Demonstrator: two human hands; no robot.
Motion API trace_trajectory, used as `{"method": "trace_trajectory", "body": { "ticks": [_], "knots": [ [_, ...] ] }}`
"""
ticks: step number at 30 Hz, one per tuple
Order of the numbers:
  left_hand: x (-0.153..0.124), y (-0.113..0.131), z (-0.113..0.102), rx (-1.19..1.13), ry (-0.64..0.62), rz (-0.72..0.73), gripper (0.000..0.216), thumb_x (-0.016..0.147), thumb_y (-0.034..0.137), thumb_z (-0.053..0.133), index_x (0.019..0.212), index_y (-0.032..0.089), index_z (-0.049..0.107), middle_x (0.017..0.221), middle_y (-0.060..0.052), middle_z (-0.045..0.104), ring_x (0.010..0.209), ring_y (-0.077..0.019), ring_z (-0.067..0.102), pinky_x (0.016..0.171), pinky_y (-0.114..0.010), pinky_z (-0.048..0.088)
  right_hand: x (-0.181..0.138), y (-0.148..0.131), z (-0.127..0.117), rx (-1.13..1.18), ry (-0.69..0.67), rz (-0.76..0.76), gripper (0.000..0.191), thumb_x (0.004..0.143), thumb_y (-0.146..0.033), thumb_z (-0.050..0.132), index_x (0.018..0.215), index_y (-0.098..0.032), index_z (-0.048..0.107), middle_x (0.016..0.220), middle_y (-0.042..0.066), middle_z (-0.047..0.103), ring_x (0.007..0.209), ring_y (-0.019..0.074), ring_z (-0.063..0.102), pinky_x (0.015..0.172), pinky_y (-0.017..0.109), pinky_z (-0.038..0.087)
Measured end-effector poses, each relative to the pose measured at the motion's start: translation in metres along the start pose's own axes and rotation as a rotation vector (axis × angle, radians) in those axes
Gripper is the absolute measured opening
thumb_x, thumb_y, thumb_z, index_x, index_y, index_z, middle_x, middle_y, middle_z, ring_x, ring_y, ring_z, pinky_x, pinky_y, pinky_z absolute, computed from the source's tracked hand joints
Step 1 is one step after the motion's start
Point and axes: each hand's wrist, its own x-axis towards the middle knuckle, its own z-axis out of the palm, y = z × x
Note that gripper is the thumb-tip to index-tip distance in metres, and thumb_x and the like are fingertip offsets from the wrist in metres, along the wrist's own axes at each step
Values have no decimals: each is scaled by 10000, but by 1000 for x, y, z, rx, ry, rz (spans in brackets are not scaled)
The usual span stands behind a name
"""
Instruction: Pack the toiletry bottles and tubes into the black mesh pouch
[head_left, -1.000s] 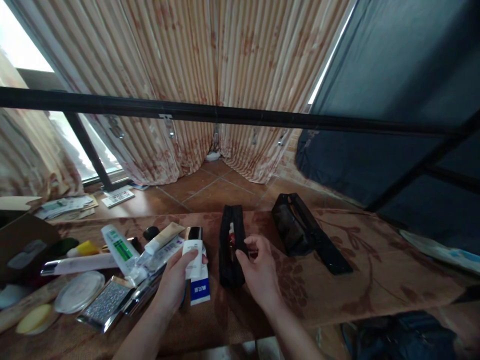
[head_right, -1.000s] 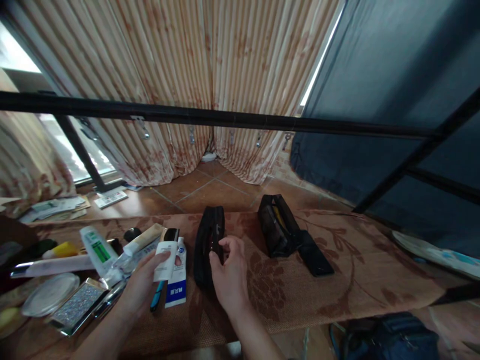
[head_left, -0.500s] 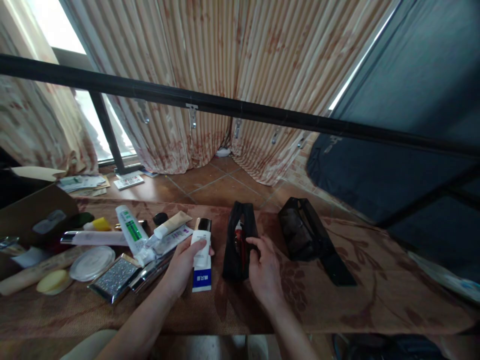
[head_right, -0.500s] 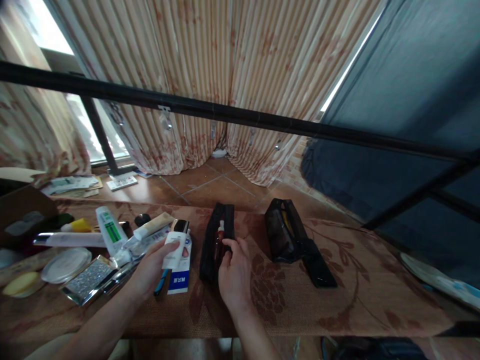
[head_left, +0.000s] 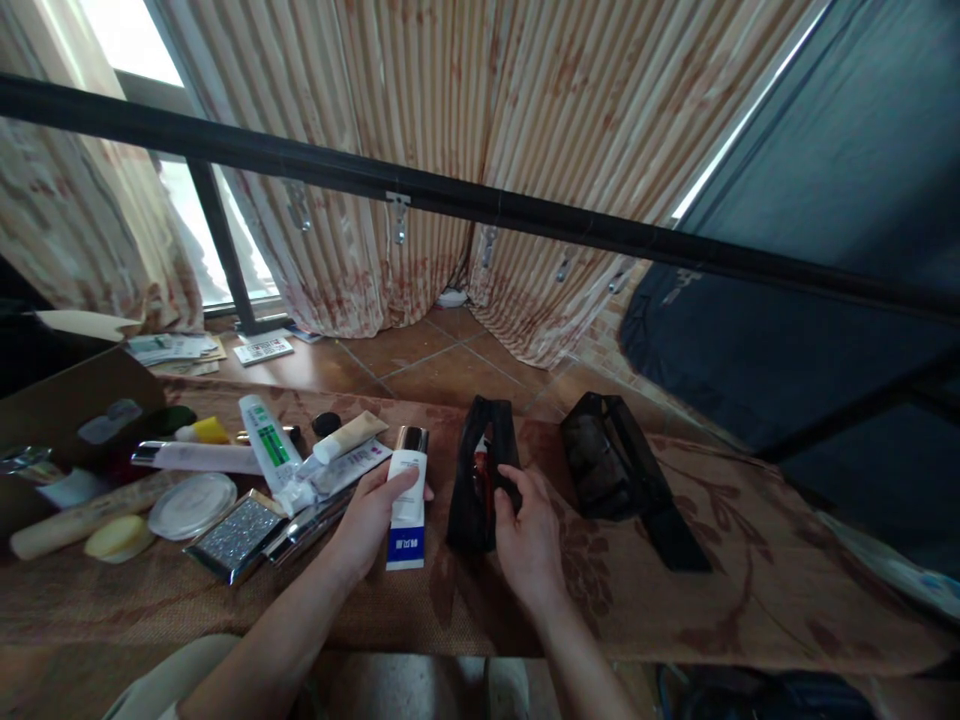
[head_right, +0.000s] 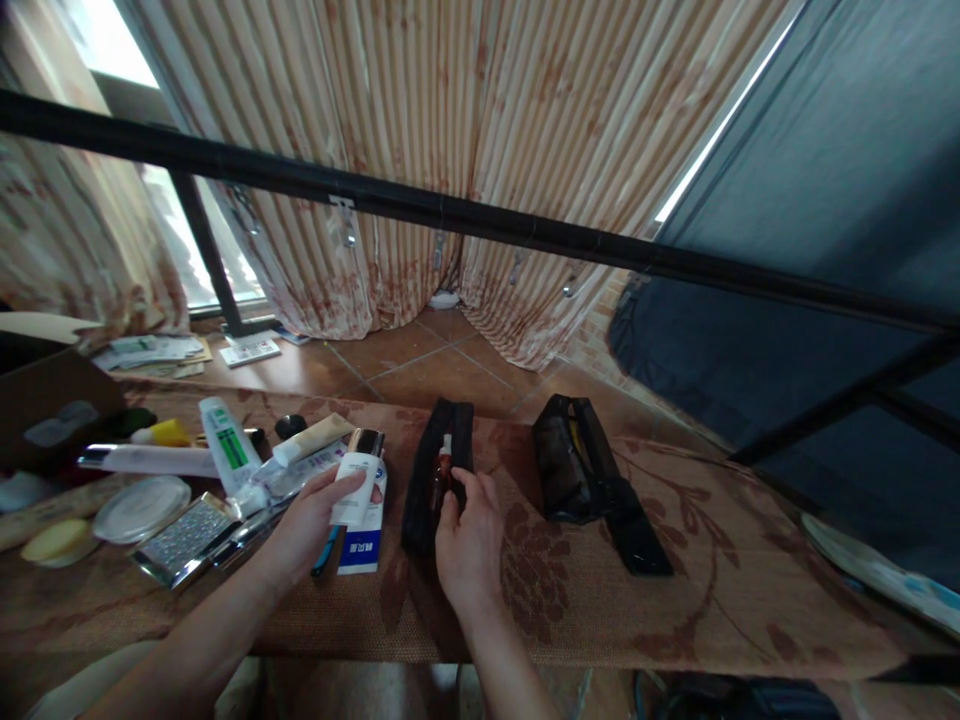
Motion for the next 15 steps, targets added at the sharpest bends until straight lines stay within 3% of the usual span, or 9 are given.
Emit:
{"method": "trace_trajectory", "body": {
  "ticks": [15],
  "knots": [
    [-1, 2, 1, 44, 10, 18, 290, 681, 408, 683, 695, 119, 659, 628, -62, 651, 517, -153, 572, 505, -251, 424, 0, 2, 1, -38, -23, 26, 320, 832, -230, 462, 1114, -159, 595, 1098, 118, 587, 1039, 243, 548, 911, 403, 429]
  ]
}}
